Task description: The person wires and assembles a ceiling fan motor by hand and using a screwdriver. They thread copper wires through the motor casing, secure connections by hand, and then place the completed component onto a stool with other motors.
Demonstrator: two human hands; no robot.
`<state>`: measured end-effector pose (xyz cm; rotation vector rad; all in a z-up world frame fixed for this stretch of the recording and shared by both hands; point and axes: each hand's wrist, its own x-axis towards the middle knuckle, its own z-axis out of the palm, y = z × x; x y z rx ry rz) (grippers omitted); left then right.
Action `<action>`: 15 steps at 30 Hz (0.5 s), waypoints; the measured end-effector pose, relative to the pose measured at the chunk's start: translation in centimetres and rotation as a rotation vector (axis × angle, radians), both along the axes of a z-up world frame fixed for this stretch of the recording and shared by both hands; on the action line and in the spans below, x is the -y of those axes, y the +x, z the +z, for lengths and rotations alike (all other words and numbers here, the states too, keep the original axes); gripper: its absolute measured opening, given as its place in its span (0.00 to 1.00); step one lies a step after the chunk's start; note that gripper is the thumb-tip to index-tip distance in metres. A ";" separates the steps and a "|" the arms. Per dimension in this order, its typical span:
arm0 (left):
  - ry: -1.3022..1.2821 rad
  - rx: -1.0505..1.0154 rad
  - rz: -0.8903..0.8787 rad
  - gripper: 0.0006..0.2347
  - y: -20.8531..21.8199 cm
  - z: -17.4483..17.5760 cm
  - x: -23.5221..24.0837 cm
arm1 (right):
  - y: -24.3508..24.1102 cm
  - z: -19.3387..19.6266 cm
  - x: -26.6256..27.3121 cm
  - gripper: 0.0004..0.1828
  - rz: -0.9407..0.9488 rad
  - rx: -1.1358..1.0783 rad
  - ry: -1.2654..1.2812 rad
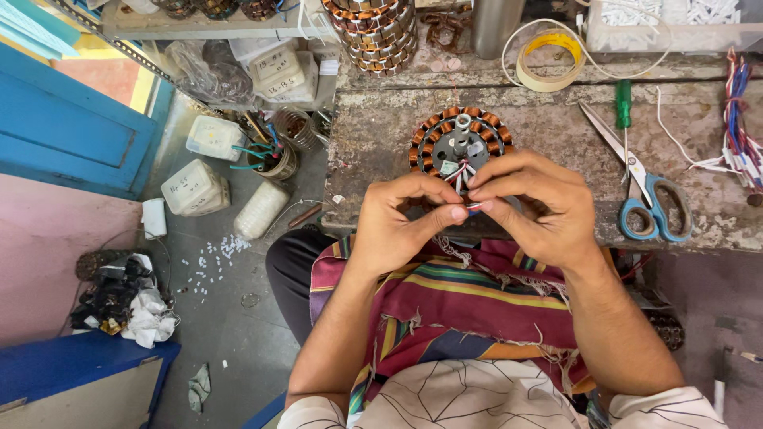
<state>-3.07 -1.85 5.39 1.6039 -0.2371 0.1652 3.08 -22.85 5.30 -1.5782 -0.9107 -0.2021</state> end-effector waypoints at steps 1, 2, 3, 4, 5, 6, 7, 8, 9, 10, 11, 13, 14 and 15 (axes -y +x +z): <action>0.008 0.011 0.001 0.06 0.0 0.0 0.0 | -0.1 0.0 0.0 0.07 -0.004 -0.004 0.001; 0.015 0.023 0.003 0.05 -0.1 0.0 0.1 | -0.1 0.0 0.0 0.07 -0.012 0.000 -0.007; 0.024 0.022 0.001 0.05 -0.1 0.1 0.1 | -0.2 0.0 0.0 0.07 -0.021 0.002 -0.015; 0.032 0.021 0.000 0.05 -0.1 0.2 0.1 | -0.3 0.1 0.0 0.07 -0.029 0.004 -0.024; 0.041 0.022 0.000 0.05 -0.1 0.3 0.1 | -0.4 0.2 0.1 0.08 0.014 0.004 -0.009; 0.082 0.029 0.030 0.05 -0.2 0.5 0.3 | -0.4 0.3 0.2 0.09 0.057 0.004 0.006; 0.122 0.036 0.061 0.05 -0.2 0.7 0.5 | -0.4 0.5 0.2 0.10 0.100 0.006 0.021; 0.163 0.044 0.092 0.05 -0.2 0.9 0.7 | -0.5 0.6 0.2 0.10 0.072 0.027 0.000; 0.192 0.023 0.096 0.05 -0.3 1.3 0.9 | -0.8 0.7 0.1 0.10 0.043 0.048 -0.021; 0.222 0.002 0.101 0.05 -0.4 1.6 1.0 | -1.0 0.8 0.1 0.09 0.015 0.070 -0.042; 0.248 -0.020 0.103 0.05 -0.5 2.0 1.2 | -1.3 0.9 0.2 0.09 -0.027 0.088 -0.053; 0.330 0.080 0.091 0.05 -0.8 2.6 1.5 | -1.8 1.1 0.3 0.08 -0.110 0.126 -0.075; 0.370 0.131 0.086 0.05 -0.9 2.8 1.6 | -2.2 1.2 0.3 0.07 -0.165 0.156 -0.090; 0.424 0.146 0.090 0.05 -0.9 2.9 1.7 | -2.7 1.3 0.3 0.07 -0.216 0.186 -0.108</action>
